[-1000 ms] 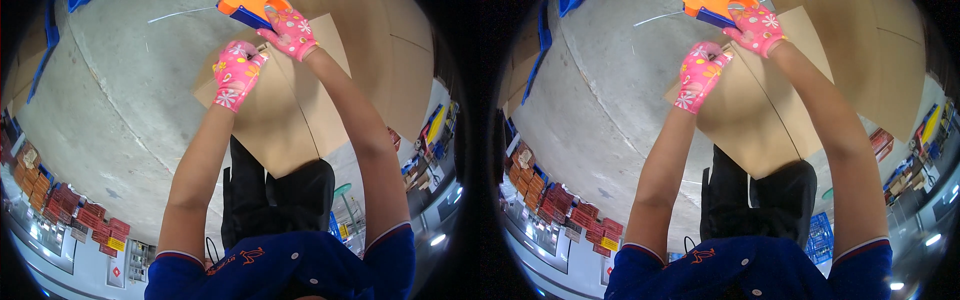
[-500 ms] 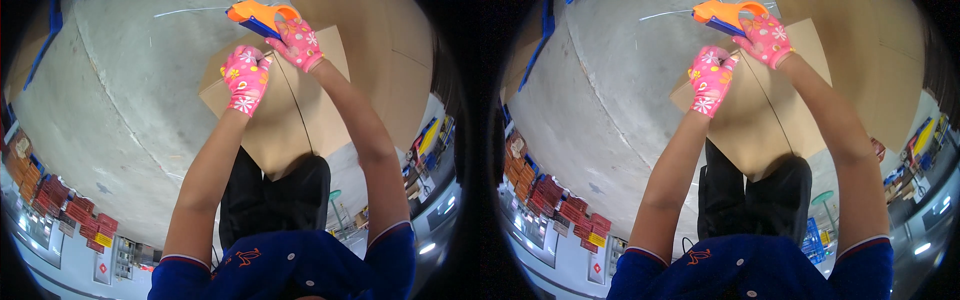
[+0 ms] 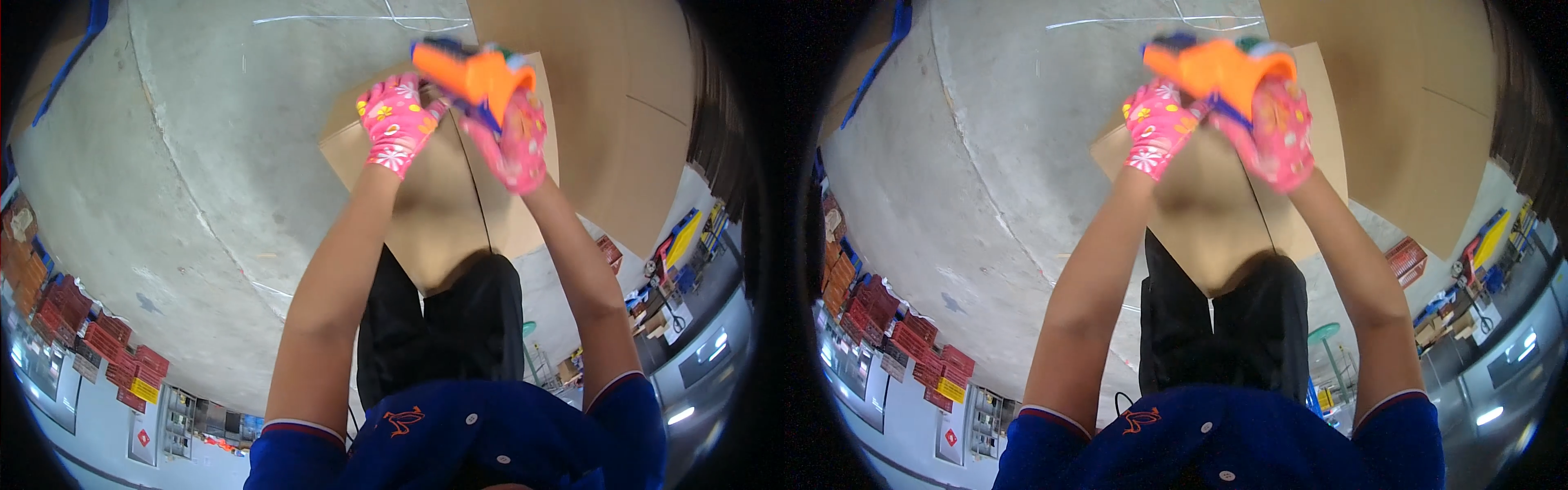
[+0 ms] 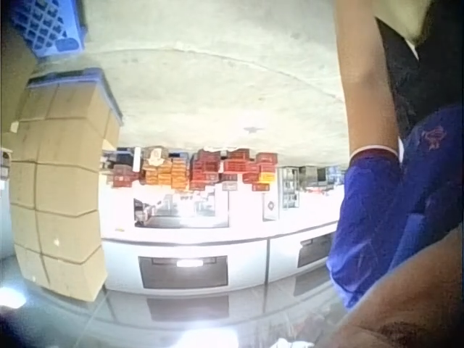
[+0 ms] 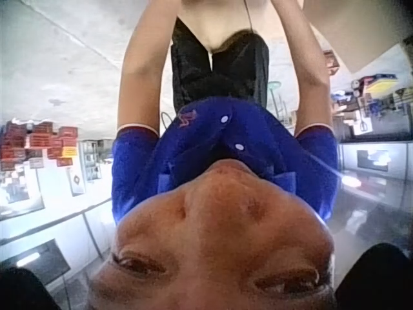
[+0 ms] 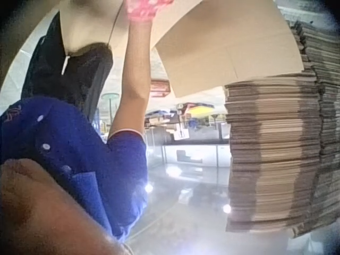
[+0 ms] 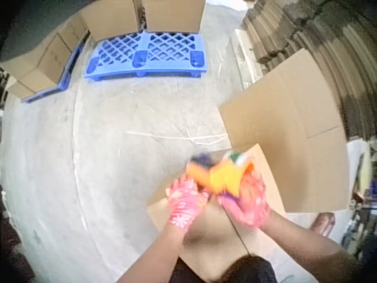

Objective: The recorder unfolds flat cardboard sheets and seals the bottom flaps with a manual tape dispenser to form boxes.

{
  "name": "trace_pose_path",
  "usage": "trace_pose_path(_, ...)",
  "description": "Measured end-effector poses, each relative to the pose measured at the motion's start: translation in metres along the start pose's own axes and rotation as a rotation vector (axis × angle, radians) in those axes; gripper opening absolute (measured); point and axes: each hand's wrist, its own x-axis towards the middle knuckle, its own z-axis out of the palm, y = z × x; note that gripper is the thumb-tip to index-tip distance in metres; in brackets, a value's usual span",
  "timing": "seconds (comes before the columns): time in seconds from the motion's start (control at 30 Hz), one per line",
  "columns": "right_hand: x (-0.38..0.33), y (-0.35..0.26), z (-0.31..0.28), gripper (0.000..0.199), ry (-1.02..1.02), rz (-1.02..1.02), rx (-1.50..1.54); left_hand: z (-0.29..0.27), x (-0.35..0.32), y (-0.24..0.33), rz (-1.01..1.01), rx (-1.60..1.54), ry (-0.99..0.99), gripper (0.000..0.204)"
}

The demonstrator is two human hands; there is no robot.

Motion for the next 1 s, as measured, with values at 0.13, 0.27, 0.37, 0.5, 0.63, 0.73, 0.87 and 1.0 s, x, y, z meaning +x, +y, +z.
trace_pose_path(0.13, -0.046, -0.019, -0.045, 0.042, -0.249, -0.103, 0.049, -0.031, -0.015, -0.009, -0.016, -0.835, -0.047, 0.023)
trace_pose_path(0.27, -0.06, -0.028, -0.071, 0.044, -0.236, -0.153, 0.119, -0.092, -0.038, -0.003, -0.032, -1.116, -0.334, 0.028)
trace_pose_path(0.37, -0.063, -0.034, -0.072, 0.037, -0.274, -0.14, 0.194, -0.116, -0.051, -0.01, 0.173, -1.166, -0.512, 0.034)
trace_pose_path(0.5, -0.076, -0.039, -0.072, 0.039, -0.324, -0.144, 0.203, -0.126, -0.048, -0.003, 0.317, -0.904, -0.641, 0.04)
trace_pose_path(0.63, -0.091, -0.046, -0.071, 0.043, -0.414, -0.062, 0.245, -0.112, -0.047, 0.0, 0.467, -0.832, -0.806, 0.026)
trace_pose_path(0.73, -0.086, -0.057, -0.073, 0.045, -0.382, 0.006, 0.344, -0.094, -0.044, -0.002, 0.365, -0.962, -0.797, 0.015)
trace_pose_path(0.87, -0.064, -0.066, -0.066, 0.052, -0.488, 0.529, 0.572, -0.084, -0.005, -0.001, 0.249, -0.737, -0.614, 0.019)
trace_pose_path(1.0, -0.034, -0.055, -0.06, 0.037, -0.411, 1.226, 1.095, -0.069, 0.059, -0.01, 0.144, -0.786, -0.542, 0.019)
